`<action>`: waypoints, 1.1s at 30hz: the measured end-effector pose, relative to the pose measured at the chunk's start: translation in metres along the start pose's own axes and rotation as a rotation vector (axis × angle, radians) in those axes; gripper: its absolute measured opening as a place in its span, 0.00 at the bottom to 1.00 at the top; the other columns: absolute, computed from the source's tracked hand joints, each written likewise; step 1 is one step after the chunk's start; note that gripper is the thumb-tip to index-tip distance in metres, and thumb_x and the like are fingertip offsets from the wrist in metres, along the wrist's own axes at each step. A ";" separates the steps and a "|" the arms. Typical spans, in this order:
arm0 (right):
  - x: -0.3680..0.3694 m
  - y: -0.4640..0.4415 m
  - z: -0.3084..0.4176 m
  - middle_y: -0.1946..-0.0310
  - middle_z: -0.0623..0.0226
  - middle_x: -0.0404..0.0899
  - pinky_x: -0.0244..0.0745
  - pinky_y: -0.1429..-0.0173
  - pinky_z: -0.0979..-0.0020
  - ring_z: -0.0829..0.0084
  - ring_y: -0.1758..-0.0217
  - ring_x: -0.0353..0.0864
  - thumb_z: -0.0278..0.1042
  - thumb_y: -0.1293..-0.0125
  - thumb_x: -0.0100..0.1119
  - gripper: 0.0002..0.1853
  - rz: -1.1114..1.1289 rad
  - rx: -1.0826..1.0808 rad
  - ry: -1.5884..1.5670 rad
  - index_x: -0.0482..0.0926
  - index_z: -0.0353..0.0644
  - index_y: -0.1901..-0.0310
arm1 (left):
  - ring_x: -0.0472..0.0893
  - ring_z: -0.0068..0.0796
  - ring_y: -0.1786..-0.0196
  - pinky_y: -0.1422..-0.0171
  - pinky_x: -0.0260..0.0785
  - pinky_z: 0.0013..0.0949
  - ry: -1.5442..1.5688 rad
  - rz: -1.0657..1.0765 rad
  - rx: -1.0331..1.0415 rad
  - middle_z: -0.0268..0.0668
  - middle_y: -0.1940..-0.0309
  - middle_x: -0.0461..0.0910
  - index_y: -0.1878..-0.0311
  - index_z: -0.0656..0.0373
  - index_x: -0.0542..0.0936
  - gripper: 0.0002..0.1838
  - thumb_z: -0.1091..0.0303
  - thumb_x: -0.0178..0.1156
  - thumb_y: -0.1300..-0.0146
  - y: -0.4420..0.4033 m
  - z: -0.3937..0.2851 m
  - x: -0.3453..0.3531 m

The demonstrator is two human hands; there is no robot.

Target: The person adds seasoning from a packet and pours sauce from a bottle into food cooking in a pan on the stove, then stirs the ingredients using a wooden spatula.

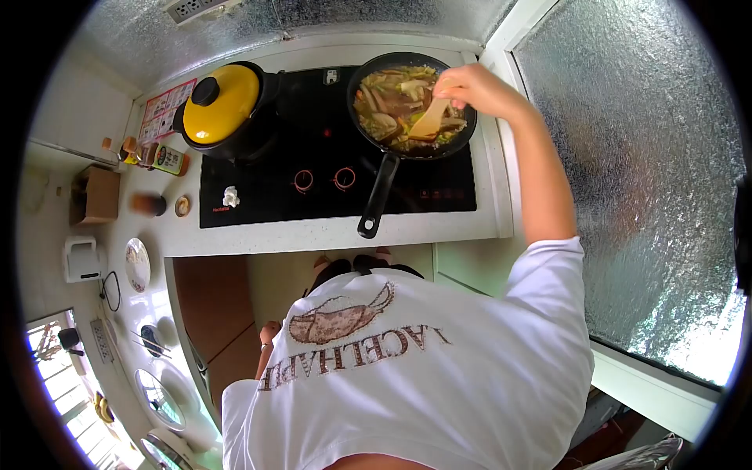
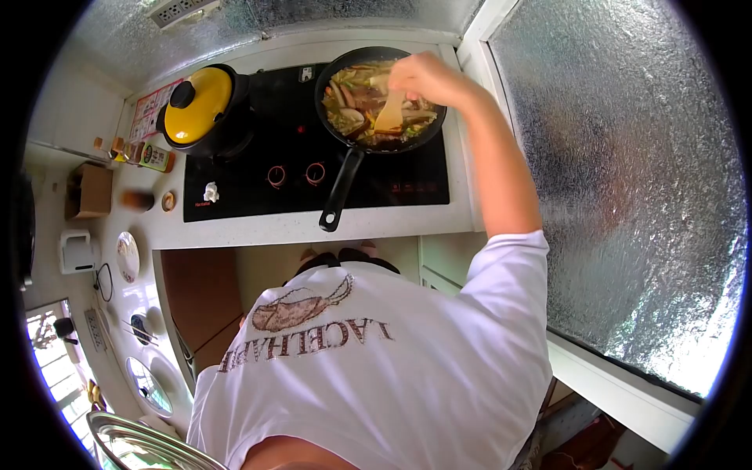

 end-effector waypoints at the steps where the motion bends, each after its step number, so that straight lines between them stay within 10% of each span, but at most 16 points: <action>1: -0.007 0.005 0.001 0.75 0.69 0.77 0.70 0.68 0.78 0.80 0.76 0.72 0.31 0.38 0.55 0.08 0.001 -0.001 0.002 0.78 0.34 0.67 | 0.80 0.48 0.64 0.61 0.73 0.46 -0.001 -0.002 -0.003 0.46 0.68 0.80 0.69 0.54 0.81 0.20 0.46 0.51 0.43 -0.002 0.002 0.004; 13: -0.009 0.029 -0.014 0.75 0.65 0.79 0.71 0.67 0.74 0.77 0.74 0.74 0.26 0.42 0.56 0.06 0.119 0.129 0.143 0.79 0.34 0.65 | 0.80 0.49 0.63 0.60 0.73 0.46 -0.005 -0.090 -0.005 0.46 0.68 0.80 0.66 0.52 0.82 0.18 0.49 0.52 0.45 -0.012 0.006 0.009; 22: -0.041 0.041 -0.041 0.71 0.67 0.80 0.72 0.63 0.78 0.80 0.71 0.75 0.29 0.38 0.55 0.09 -0.260 0.119 -0.064 0.80 0.35 0.60 | 0.79 0.49 0.60 0.57 0.73 0.45 0.003 -0.058 -0.109 0.46 0.66 0.80 0.64 0.51 0.81 0.19 0.47 0.52 0.45 -0.010 0.009 0.011; 33: 0.020 0.068 -0.017 0.63 0.57 0.79 0.72 0.57 0.70 0.63 0.61 0.79 0.28 0.40 0.56 0.09 -0.394 -0.088 0.147 0.79 0.36 0.59 | 0.81 0.45 0.67 0.61 0.74 0.40 0.347 -0.204 -0.172 0.46 0.72 0.81 0.66 0.60 0.80 0.15 0.58 0.54 0.44 0.050 -0.097 -0.119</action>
Point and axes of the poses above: each hand's wrist, its own y-axis away from the middle knuckle, its own x-axis out of the palm, z = x × y, the point moved 9 cm from there along -y, towards the middle knuckle
